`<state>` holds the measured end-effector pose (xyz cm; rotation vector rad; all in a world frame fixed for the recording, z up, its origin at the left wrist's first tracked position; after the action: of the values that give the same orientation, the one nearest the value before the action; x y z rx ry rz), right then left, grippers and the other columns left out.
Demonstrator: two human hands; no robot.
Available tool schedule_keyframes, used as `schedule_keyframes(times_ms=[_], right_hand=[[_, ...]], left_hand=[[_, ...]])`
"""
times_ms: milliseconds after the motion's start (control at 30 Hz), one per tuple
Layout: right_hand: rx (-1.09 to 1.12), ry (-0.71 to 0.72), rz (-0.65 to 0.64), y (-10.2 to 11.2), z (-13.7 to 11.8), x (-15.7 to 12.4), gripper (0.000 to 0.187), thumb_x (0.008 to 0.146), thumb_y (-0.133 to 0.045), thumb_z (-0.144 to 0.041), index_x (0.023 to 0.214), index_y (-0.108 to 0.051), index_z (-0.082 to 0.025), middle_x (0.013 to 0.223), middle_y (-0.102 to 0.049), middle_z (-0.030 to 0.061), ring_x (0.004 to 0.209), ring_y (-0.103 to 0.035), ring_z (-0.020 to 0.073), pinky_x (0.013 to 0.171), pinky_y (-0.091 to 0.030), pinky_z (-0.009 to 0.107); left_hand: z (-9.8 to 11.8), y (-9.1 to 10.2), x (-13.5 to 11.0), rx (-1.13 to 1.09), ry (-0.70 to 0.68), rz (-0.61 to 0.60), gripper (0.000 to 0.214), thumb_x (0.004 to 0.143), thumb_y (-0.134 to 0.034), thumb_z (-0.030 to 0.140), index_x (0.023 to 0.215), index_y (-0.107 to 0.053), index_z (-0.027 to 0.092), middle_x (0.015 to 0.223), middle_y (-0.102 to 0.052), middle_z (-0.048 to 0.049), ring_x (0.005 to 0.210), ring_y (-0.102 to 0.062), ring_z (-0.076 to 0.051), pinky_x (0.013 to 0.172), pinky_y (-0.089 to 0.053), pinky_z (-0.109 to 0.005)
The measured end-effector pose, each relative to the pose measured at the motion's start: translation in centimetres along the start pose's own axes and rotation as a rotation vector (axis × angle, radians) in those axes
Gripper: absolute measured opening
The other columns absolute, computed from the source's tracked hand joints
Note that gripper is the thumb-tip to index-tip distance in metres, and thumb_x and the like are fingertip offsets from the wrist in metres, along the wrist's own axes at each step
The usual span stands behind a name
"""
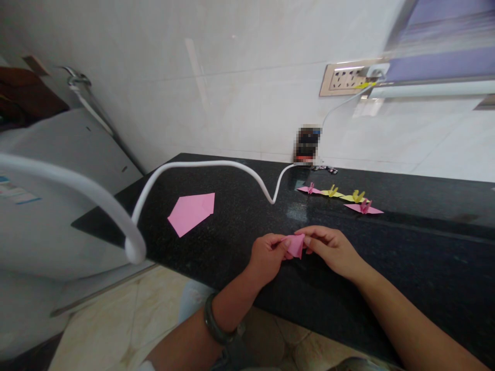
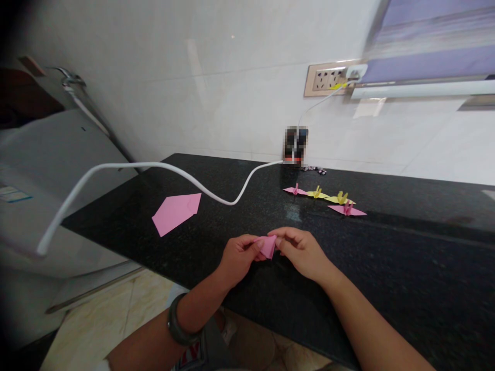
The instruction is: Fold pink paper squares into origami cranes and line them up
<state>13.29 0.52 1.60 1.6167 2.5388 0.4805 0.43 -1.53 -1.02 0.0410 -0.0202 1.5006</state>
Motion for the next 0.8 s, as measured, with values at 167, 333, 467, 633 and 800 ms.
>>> schedule_keyframes(times_ms=[167,333,467,633,800], right_hand=[[0.015,0.005,-0.013,-0.05,-0.10,-0.05,0.023,0.075,-0.049,-0.026,0.093,-0.059,-0.017,0.079,-0.063,0.0030,0.062,-0.055,0.0115,0.056,-0.045,0.024],[0.010,0.006,-0.004,0.00,-0.21,-0.08,0.022,0.074,-0.049,-0.025,0.092,-0.060,-0.017,0.076,-0.063,0.0027,0.060,-0.054,0.0111,0.056,-0.045,0.023],[-0.014,0.008,-0.003,0.05,-0.14,-0.06,0.023,0.074,-0.049,-0.025,0.092,-0.060,-0.016,0.077,-0.064,0.0034,0.061,-0.054,0.0118,0.056,-0.045,0.024],[-0.026,0.002,-0.016,0.11,-0.03,-0.05,0.023,0.075,-0.047,-0.024,0.092,-0.060,-0.017,0.077,-0.063,0.0032,0.061,-0.054,0.0113,0.057,-0.045,0.024],[-0.021,0.009,-0.017,0.12,-0.04,-0.09,0.022,0.075,-0.047,-0.024,0.092,-0.060,-0.017,0.076,-0.063,0.0029,0.061,-0.054,0.0115,0.057,-0.044,0.024]], left_hand=[[0.06,0.00,0.04,0.019,-0.002,0.000,0.028,0.073,-0.049,0.034,0.082,-0.064,0.012,0.063,-0.059,-0.0044,0.054,-0.054,-0.012,0.051,-0.045,-0.022],[-0.04,-0.08,0.07,0.029,0.006,-0.002,0.028,0.073,-0.050,0.034,0.083,-0.064,0.012,0.065,-0.059,-0.0048,0.055,-0.055,-0.012,0.052,-0.045,-0.023],[0.01,-0.12,0.10,0.015,0.020,-0.002,0.027,0.073,-0.050,0.033,0.081,-0.064,0.011,0.061,-0.058,-0.0038,0.053,-0.054,-0.011,0.051,-0.045,-0.022],[-0.04,-0.19,0.13,-0.001,0.035,-0.008,0.027,0.072,-0.051,0.032,0.081,-0.064,0.010,0.060,-0.058,-0.0032,0.052,-0.053,-0.011,0.051,-0.044,-0.021],[-0.03,-0.16,0.12,0.018,0.021,-0.013,0.027,0.073,-0.050,0.033,0.080,-0.064,0.011,0.059,-0.058,-0.0028,0.052,-0.053,-0.011,0.051,-0.044,-0.021]])
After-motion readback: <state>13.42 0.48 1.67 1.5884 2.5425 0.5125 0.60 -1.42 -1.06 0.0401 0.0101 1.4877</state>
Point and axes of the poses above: each hand's wrist, its own x-axis towards the middle knuckle, its own y-axis out of the back of the hand, z = x × y, the point moved 7 cm from there along x, towards the middle knuckle
